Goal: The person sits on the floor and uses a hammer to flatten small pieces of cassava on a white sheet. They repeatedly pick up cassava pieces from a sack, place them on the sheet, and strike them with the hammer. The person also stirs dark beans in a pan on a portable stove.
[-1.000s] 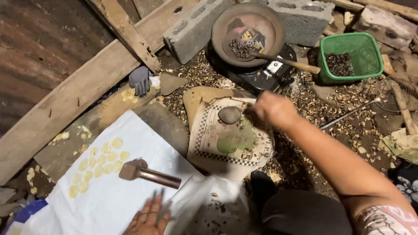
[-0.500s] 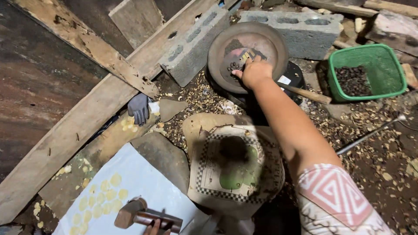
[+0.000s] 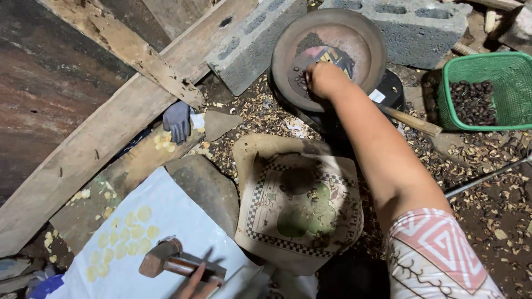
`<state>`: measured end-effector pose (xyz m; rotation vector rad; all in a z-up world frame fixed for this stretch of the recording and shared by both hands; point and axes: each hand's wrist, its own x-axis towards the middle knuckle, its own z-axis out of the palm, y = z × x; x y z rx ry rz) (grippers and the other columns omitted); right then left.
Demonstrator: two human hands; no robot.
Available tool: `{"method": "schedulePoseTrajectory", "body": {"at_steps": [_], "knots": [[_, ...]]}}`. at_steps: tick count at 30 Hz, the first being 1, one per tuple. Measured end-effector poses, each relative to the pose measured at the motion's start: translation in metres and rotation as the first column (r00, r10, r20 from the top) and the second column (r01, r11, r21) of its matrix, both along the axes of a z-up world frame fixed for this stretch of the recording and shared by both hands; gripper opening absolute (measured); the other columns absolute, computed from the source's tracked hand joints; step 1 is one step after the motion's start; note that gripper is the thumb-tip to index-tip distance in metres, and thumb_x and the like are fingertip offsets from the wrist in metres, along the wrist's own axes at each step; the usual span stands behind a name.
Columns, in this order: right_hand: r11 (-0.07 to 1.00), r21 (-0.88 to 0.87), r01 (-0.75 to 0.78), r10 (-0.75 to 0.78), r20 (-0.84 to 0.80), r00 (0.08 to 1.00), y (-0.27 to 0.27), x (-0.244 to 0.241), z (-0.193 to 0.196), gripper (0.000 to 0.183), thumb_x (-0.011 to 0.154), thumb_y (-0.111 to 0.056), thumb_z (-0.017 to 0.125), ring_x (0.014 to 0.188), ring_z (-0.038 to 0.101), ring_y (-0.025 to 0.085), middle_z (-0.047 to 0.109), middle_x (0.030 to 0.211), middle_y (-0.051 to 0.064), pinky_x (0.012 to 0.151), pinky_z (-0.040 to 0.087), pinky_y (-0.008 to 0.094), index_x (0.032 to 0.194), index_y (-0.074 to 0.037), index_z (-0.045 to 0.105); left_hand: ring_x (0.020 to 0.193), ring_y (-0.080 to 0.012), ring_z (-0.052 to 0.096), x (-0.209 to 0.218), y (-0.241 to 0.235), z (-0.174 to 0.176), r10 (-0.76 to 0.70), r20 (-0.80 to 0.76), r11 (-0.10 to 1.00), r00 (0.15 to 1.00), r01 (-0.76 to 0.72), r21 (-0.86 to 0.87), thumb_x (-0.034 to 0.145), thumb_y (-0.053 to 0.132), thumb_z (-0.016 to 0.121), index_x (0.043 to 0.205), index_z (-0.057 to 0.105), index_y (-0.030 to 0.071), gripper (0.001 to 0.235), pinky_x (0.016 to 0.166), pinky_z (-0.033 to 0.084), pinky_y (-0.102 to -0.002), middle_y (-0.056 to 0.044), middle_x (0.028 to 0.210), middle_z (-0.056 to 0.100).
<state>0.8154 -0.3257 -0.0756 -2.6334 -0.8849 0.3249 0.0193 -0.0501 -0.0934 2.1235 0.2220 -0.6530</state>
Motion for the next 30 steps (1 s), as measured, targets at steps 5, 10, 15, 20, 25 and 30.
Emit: {"method": "schedulePoseTrajectory", "body": {"at_steps": [5, 10, 15, 20, 25, 30], "knots": [[0.920, 0.364, 0.146, -0.075, -0.201, 0.977, -0.062, -0.030, 0.015, 0.021, 0.076, -0.029, 0.080, 0.085, 0.072, 0.030, 0.069, 0.080, 0.007, 0.076, 0.056, 0.041, 0.089, -0.015, 0.071, 0.146, -0.0254, 0.044, 0.269, -0.141, 0.229, 0.378, 0.103, 0.914, 0.920, -0.353, -0.201, 0.096, 0.009, 0.061, 0.149, 0.052, 0.008, 0.053, 0.120, 0.037, -0.041, -0.012, 0.154, 0.054], [0.848, 0.439, -0.299, 0.476, -0.378, 0.794, -0.051, -0.245, 0.192, 0.032, 0.082, -0.018, 0.079, 0.111, 0.068, 0.047, 0.075, 0.106, 0.027, 0.097, 0.051, 0.058, 0.107, -0.001, 0.068, 0.129, -0.0367, 0.058, 0.371, -0.184, 0.106, 0.455, -0.745, -0.393, 0.488, -0.641, -0.659, 0.102, 0.069, 0.032, 0.127, 0.068, 0.023, 0.063, 0.112, 0.037, -0.066, -0.011, 0.138, 0.066], [0.891, -0.077, -0.447, 0.444, -0.053, 0.894, -0.062, -0.283, 0.096, 0.048, 0.092, -0.048, 0.067, 0.110, 0.065, 0.043, 0.053, 0.134, 0.010, 0.093, 0.057, 0.054, 0.128, -0.020, 0.055, 0.116, -0.0330, 0.060, 0.319, -0.223, -0.106, 0.856, -0.468, -0.028, 0.217, -0.886, -0.462, 0.099, 0.048, 0.063, 0.139, 0.062, 0.011, 0.055, 0.076, 0.054, -0.040, -0.018, 0.138, 0.058], [0.874, -0.112, -0.472, 0.468, -0.065, 0.881, -0.088, -0.297, 0.086, 0.069, 0.084, -0.033, 0.079, 0.122, 0.057, 0.049, 0.051, 0.136, 0.016, 0.099, 0.054, 0.056, 0.145, -0.023, 0.049, 0.091, -0.0302, 0.066, 0.321, -0.221, -0.006, 0.004, 0.592, 0.930, 0.806, -0.220, 0.293, 0.101, 0.028, 0.045, 0.098, 0.069, 0.016, 0.026, 0.084, 0.055, -0.043, -0.005, 0.095, 0.068], [0.803, 0.233, 0.548, -0.051, -0.890, 0.453, -0.127, -0.331, 0.144, 0.050, 0.096, -0.031, 0.060, 0.116, 0.062, 0.039, 0.046, 0.144, 0.031, 0.090, 0.061, 0.047, 0.144, -0.015, 0.054, 0.099, -0.0256, 0.065, 0.298, -0.217, 0.005, -0.060, 0.815, 0.874, 0.577, -0.363, 0.321, 0.089, 0.025, 0.067, 0.116, 0.067, 0.024, 0.027, 0.086, 0.053, -0.041, 0.001, 0.105, 0.063], [0.954, 0.194, 0.229, -0.038, -0.677, 0.735, -0.165, -0.348, 0.093, 0.059, 0.091, -0.023, 0.065, 0.090, 0.072, 0.043, 0.063, 0.119, 0.036, 0.074, 0.063, 0.049, 0.146, -0.013, 0.048, 0.100, -0.0265, 0.062, 0.291, -0.219, 0.007, 0.016, 0.836, 0.856, 0.549, -0.440, 0.273, 0.092, 0.025, 0.064, 0.114, 0.066, 0.021, 0.023, 0.086, 0.053, -0.040, 0.000, 0.105, 0.059]]}}
